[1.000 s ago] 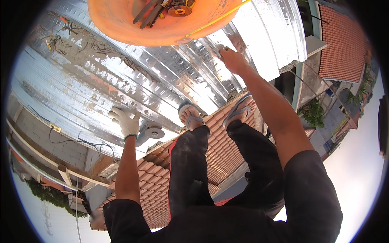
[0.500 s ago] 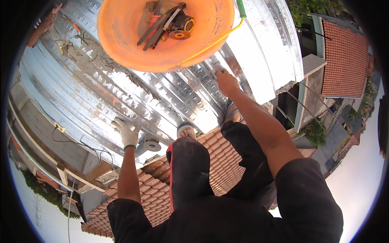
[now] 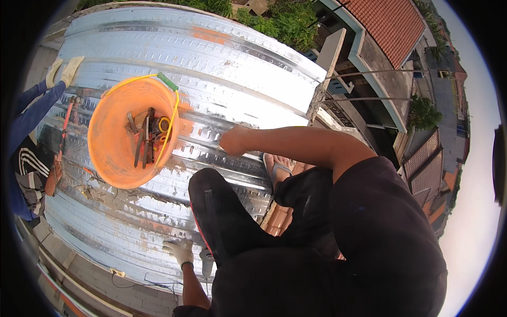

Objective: The person uses an angle grinder to smooth the seam between a corrugated metal roof and a tiled roof. They hold the tool with both hands and move it along the junction, occasionally pausing to reposition.

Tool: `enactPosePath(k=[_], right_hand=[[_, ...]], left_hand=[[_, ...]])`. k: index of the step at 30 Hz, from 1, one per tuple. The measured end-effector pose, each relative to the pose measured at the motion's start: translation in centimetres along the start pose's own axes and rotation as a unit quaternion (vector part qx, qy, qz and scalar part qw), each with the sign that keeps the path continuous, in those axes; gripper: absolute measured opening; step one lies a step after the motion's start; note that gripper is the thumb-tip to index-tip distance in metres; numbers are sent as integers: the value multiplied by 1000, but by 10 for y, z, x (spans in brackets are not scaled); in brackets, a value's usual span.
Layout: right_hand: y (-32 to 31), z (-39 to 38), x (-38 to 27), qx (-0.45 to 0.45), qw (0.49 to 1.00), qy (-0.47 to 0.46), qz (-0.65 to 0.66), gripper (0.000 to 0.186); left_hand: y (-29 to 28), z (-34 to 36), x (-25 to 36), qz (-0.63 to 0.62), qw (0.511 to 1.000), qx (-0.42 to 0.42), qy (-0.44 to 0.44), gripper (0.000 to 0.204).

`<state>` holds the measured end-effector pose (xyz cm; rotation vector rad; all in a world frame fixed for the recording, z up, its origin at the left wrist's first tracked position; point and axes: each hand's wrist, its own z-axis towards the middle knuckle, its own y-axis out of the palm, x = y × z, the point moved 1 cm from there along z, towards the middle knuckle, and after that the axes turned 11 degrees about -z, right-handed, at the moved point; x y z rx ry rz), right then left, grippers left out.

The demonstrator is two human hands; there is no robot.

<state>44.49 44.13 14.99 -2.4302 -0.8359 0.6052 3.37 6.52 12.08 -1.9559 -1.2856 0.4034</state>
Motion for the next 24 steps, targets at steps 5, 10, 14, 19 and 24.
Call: enactPosePath(k=[5, 10, 14, 19, 24], right_hand=[[42, -57, 79, 334, 903, 243, 121, 74], [133, -83, 155, 212, 842, 427, 254, 131], [157, -74, 157, 220, 842, 411, 270, 149], [148, -79, 164, 165, 860, 401, 269, 150], [151, -82, 162, 192, 855, 396, 275, 149]], left_hand=[[3, 9, -21, -3, 1000, 13, 12, 146], [9, 26, -41, 70, 997, 8, 38, 148], [9, 65, -76, 101, 995, -3, 24, 144], [1, 49, -42, 142, 989, -45, 19, 136], [4, 25, -15, 148, 987, -56, 24, 128]])
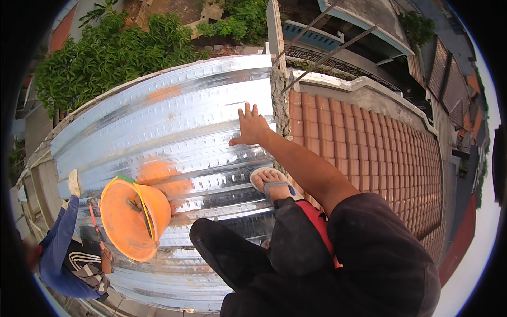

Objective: The person uses an angle grinder to smooth the seam between a corrugated metal roof and a tiled roof. They hold the tool with both hands and move it along the junction, occasionally pausing to reposition.

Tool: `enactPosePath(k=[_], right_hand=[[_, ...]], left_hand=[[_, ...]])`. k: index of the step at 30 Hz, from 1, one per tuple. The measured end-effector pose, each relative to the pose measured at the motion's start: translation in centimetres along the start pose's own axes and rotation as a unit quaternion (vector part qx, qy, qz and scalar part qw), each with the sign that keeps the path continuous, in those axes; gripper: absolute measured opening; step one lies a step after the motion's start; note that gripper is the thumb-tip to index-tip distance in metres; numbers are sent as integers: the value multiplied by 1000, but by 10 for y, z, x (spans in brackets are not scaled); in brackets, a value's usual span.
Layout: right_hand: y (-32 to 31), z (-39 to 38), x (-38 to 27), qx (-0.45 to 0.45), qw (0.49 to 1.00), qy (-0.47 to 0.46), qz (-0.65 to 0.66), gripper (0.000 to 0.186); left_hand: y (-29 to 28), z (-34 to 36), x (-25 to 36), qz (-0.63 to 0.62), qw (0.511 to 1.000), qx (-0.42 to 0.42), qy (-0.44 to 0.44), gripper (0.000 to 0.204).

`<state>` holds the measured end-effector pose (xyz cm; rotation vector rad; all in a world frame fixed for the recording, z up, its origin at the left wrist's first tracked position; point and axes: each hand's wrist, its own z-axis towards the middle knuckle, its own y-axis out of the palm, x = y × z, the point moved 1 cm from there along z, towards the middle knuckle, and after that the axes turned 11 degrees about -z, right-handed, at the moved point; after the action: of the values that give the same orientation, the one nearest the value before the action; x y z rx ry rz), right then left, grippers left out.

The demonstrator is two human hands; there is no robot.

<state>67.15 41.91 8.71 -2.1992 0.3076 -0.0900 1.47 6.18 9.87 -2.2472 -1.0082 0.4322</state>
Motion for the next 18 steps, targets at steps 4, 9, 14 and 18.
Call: enactPosePath(k=[4, 9, 14, 18], right_hand=[[1, 1, 2, 0, 1000, -1, 0, 148], [-3, 0, -2, -21, 1000, -7, -7, 146], [-1, 0, 0, -20, 999, -7, -26, 146], [-1, 1, 0, -25, 999, -7, -42, 146]], left_hand=[[11, -16, 9, -11, 1000, -8, -5, 121], [28, -35, 7, -35, 999, -13, -24, 112], [47, -49, -1, -57, 997, -27, -45, 104], [56, -58, -8, -75, 995, -31, -59, 97]])
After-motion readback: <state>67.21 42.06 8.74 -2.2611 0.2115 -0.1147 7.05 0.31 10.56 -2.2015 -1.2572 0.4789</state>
